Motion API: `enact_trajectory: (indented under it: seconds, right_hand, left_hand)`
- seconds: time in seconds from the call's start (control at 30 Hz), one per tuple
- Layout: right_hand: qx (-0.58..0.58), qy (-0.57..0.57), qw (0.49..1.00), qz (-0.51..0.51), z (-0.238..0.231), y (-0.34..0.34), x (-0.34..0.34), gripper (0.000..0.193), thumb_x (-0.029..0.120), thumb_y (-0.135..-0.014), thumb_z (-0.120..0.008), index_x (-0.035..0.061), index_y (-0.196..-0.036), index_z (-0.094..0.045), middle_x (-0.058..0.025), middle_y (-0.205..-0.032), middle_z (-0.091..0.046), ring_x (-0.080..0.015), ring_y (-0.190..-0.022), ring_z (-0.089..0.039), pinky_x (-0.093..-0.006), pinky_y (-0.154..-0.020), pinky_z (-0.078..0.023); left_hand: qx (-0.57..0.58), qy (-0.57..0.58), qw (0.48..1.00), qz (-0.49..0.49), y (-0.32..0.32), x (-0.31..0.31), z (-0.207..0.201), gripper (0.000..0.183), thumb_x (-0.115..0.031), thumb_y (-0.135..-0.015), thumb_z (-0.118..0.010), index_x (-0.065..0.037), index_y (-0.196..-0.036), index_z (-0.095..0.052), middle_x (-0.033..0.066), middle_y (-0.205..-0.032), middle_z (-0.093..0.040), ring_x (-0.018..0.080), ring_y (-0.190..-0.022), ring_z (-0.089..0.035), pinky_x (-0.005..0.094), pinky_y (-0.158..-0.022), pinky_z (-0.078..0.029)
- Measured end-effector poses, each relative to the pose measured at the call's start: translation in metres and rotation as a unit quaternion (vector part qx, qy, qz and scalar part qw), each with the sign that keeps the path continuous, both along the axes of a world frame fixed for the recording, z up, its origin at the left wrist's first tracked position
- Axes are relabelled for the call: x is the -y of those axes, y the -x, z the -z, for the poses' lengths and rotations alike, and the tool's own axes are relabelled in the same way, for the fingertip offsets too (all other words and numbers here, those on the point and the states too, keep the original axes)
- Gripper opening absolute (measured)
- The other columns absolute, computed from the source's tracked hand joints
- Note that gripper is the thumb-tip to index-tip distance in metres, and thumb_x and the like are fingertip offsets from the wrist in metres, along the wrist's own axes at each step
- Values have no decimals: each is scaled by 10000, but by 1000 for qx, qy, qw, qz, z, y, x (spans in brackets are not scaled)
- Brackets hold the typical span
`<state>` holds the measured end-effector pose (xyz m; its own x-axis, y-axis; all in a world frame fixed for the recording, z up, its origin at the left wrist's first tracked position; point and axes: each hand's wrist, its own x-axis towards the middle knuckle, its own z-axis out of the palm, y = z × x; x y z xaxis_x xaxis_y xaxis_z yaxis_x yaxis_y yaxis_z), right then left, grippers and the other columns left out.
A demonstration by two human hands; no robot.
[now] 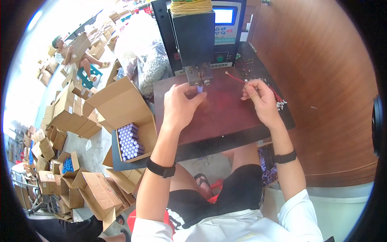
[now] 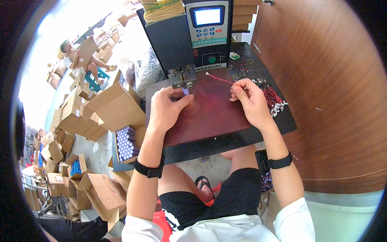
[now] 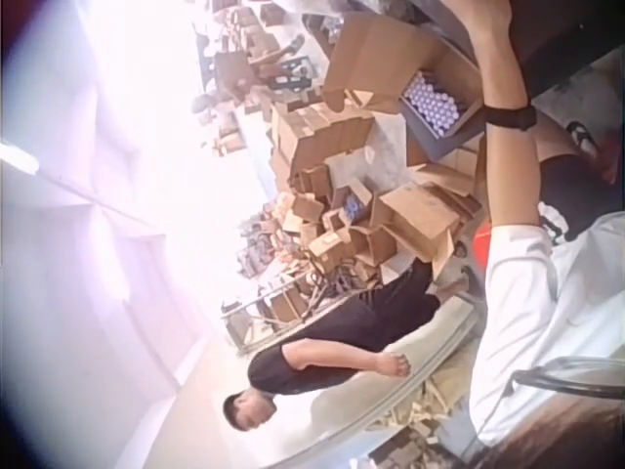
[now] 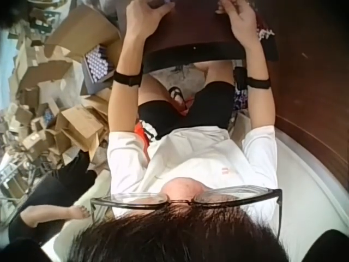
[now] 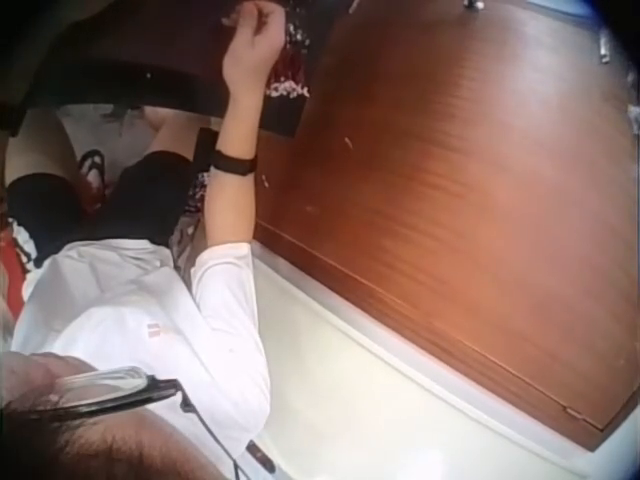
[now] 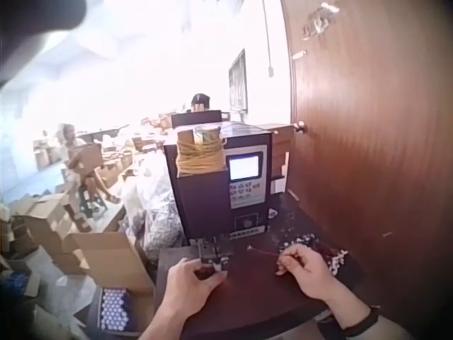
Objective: The person picks up a battery from a box, positions a wire against the terminal, and uses a spot welder to attach them. This process is repeated for several batteries, which are then placed back into a separate box.
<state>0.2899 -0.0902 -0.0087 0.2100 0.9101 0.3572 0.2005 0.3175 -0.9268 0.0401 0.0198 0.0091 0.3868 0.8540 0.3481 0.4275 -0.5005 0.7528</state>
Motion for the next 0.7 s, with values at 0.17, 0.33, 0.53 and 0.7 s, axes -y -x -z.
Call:
enact_trajectory:
  seconds: [0.17,0.33,0.53,0.7]
  right_hand:
    - [-56,6,998,35,-7,10,3,259,257,-1086,-598,2,-1100,-641,-52,-973,-645,-133,-880,-620,-297,-811,-537]
    - [-105,1,992,64,-17,21,9,308,296,-1095,-577,11,-1119,-689,-46,-961,-681,-103,-843,-603,-253,-762,-478]
    - [-71,-41,997,-4,-24,33,11,212,132,-1034,-569,2,-914,-685,-61,-954,-671,-117,-839,-597,-266,-775,-474]
    - [-24,18,999,-39,-22,35,9,212,97,-1013,-563,-17,-863,-660,-60,-928,-647,-125,-837,-582,-280,-785,-477]
  left_hand:
    - [46,24,999,-3,1,2,-3,330,-191,-792,-852,23,-984,-689,181,-960,-778,326,-880,-733,395,-818,-551]
    - [59,7,998,4,0,6,3,279,-154,-808,-843,38,-908,-667,126,-866,-767,148,-804,-720,296,-766,-556]
    - [75,36,997,1,2,7,-1,291,-212,-773,-785,22,-880,-650,152,-854,-739,279,-791,-709,378,-744,-551]
    - [40,1,999,2,2,3,3,243,-178,-776,-782,20,-891,-700,109,-753,-680,207,-702,-617,349,-671,-500]
